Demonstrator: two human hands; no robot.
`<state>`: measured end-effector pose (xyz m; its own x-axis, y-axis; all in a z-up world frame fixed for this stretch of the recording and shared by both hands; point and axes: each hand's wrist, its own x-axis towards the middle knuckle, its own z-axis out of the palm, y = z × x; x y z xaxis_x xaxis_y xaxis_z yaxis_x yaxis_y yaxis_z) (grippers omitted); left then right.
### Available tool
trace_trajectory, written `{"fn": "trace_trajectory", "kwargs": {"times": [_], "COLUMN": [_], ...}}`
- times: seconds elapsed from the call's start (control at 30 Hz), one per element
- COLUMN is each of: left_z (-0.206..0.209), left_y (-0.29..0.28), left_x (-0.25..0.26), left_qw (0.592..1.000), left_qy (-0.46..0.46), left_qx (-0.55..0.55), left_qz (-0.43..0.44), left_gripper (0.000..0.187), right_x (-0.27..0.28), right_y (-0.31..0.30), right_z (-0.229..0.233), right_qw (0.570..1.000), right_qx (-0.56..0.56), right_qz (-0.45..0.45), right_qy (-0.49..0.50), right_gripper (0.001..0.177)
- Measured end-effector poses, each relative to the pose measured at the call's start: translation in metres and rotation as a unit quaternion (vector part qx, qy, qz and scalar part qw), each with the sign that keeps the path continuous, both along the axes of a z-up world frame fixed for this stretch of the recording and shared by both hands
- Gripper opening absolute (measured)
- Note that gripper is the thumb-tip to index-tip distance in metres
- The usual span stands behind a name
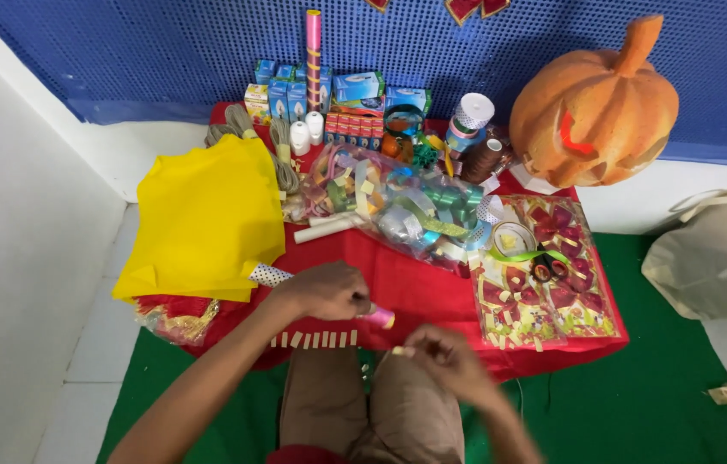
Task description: Wrapping a decorative tube with a pink ribbon and securing it.
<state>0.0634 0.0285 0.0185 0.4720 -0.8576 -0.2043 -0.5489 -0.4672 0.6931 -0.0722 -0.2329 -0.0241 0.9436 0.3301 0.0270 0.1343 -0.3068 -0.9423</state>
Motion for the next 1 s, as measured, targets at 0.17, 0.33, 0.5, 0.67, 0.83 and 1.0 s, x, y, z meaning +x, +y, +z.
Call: {"fn": "trace_trajectory", "kwargs": {"times": [0.17, 0.33, 0.5, 0.67, 0.83, 1.0], "left_z": [0.000, -0.001, 0.011, 0.016, 0.013, 0.003], "left_y": [-0.010, -0.018, -0.024, -0.028, -0.032, -0.035], "left_x": [-0.002, -0.005, -0.008, -0.010, -0.008, -0.007], "left_qw": [0.996, 0.994, 0.993, 0.992, 0.993, 0.994], "left_qy": [0.052, 0.094, 0.090, 0.097, 0.090, 0.078], "left_qx": [0.064, 0.054, 0.065, 0.072, 0.065, 0.064], "left_qz": [-0.018, -0.022, -0.029, -0.037, -0.045, -0.042], "left_gripper": [0.044, 0.044, 0.047, 0.043, 0.046, 0.047], "right_x": [0.049, 0.078, 0.093, 0.103, 0.106, 0.108], "right_y": [-0.007, 0.013, 0.020, 0.021, 0.023, 0.023], "right_z": [0.103, 0.134, 0.120, 0.116, 0.117, 0.117], "right_qw": [0.979, 0.945, 0.917, 0.906, 0.898, 0.891], "right_qx": [-0.128, -0.179, -0.193, -0.213, -0.219, -0.222], "right_qz": [0.159, 0.265, 0.328, 0.335, 0.355, 0.374], "right_qy": [0.002, 0.071, 0.122, 0.146, 0.137, 0.133], "right_gripper": [0.008, 0.010, 0.020, 0.022, 0.026, 0.028]}}
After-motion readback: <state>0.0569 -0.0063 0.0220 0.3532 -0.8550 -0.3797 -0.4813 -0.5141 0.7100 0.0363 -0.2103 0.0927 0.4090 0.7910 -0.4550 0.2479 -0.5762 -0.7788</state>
